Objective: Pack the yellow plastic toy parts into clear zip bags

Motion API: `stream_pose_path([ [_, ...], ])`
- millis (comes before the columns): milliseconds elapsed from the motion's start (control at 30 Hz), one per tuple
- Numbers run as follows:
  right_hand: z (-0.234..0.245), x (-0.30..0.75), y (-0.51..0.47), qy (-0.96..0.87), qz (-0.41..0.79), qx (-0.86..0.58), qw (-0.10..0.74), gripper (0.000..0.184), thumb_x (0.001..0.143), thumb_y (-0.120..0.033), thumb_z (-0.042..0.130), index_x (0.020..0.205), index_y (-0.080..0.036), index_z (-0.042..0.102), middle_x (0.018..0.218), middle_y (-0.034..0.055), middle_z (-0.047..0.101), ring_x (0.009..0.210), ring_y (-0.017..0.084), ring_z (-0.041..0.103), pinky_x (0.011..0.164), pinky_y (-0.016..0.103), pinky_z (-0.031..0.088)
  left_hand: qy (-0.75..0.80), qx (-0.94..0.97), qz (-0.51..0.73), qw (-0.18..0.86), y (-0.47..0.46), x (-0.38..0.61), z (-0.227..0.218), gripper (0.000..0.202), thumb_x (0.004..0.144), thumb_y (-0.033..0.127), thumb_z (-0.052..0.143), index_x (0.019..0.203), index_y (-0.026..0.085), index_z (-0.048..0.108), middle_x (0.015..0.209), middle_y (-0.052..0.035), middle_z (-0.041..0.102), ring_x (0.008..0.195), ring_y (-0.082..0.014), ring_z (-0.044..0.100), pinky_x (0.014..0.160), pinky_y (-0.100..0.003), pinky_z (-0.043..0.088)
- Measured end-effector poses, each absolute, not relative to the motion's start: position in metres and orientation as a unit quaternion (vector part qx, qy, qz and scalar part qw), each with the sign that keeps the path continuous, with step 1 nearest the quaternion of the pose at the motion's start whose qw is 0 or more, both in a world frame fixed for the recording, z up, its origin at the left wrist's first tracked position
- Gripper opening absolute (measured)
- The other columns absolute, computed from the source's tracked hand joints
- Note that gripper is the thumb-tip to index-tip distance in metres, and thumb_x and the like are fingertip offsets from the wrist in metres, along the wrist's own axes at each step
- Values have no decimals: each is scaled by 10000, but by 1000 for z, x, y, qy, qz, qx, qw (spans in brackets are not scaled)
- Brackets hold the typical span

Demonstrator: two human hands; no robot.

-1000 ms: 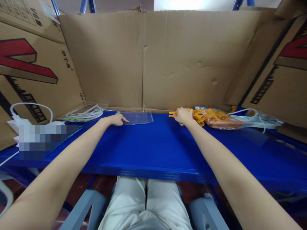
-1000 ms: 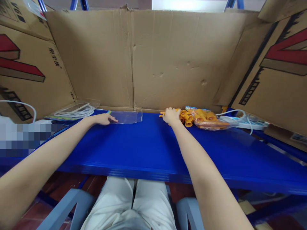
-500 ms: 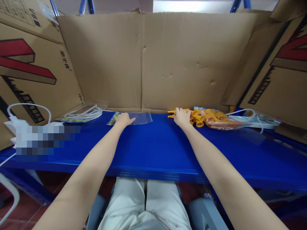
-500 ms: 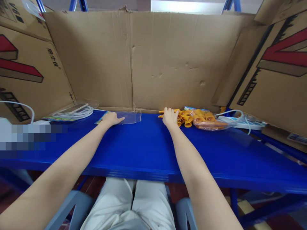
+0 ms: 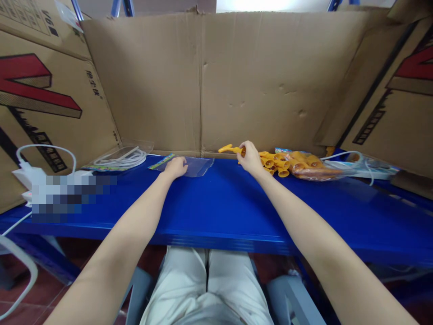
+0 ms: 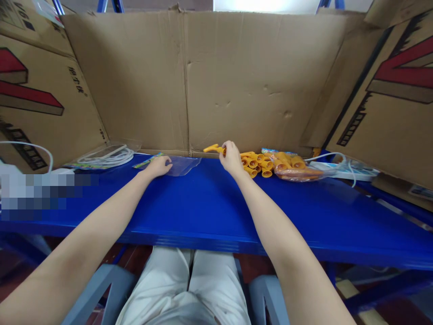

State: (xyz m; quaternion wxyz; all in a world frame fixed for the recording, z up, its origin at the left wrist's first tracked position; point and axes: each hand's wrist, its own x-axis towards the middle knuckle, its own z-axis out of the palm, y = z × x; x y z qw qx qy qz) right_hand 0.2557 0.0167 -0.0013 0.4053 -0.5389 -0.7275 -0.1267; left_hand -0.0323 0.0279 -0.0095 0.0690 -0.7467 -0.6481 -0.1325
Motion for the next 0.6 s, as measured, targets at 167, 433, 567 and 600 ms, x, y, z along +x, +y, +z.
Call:
stream_pose_path([
  [167, -8, 234, 15, -755, 49, -490, 434, 143, 722, -205, 560, 815, -202, 451, 872, 35, 580, 770, 154, 522, 711, 272, 408, -591, -790, -156, 42, 18, -6, -9, 328, 812, 446, 507, 936, 163, 619, 975, -106, 694, 918, -257, 648, 786, -340, 490],
  [433, -23, 225, 12, -763, 171, -516, 350, 187, 659, -145, 640, 702, -197, 466, 656, -34, 540, 610, 115, 499, 579, 225, 395, -597, -793, -108, 48, 12, 7, -12, 135, 743, 245, 518, 799, 181, 622, 926, -113, 691, 904, -278, 650, 750, -357, 480],
  [567, -23, 227, 12, -763, 184, -530, 321, 151, 717, -189, 649, 804, -184, 526, 724, 1, 619, 639, 124, 567, 588, 225, 434, -596, -792, -122, 58, 12, 6, -12, 130, 758, 238, 503, 788, 185, 618, 906, -107, 692, 883, -264, 650, 738, -345, 476],
  [600, -22, 228, 11, -766, 173, -534, 312, 160, 733, -217, 651, 847, -180, 545, 785, 22, 648, 677, 132, 592, 611, 231, 449, -593, -793, -124, 62, 11, 7, -11, 133, 766, 240, 497, 790, 185, 616, 900, -105, 691, 877, -261, 650, 734, -342, 474],
])
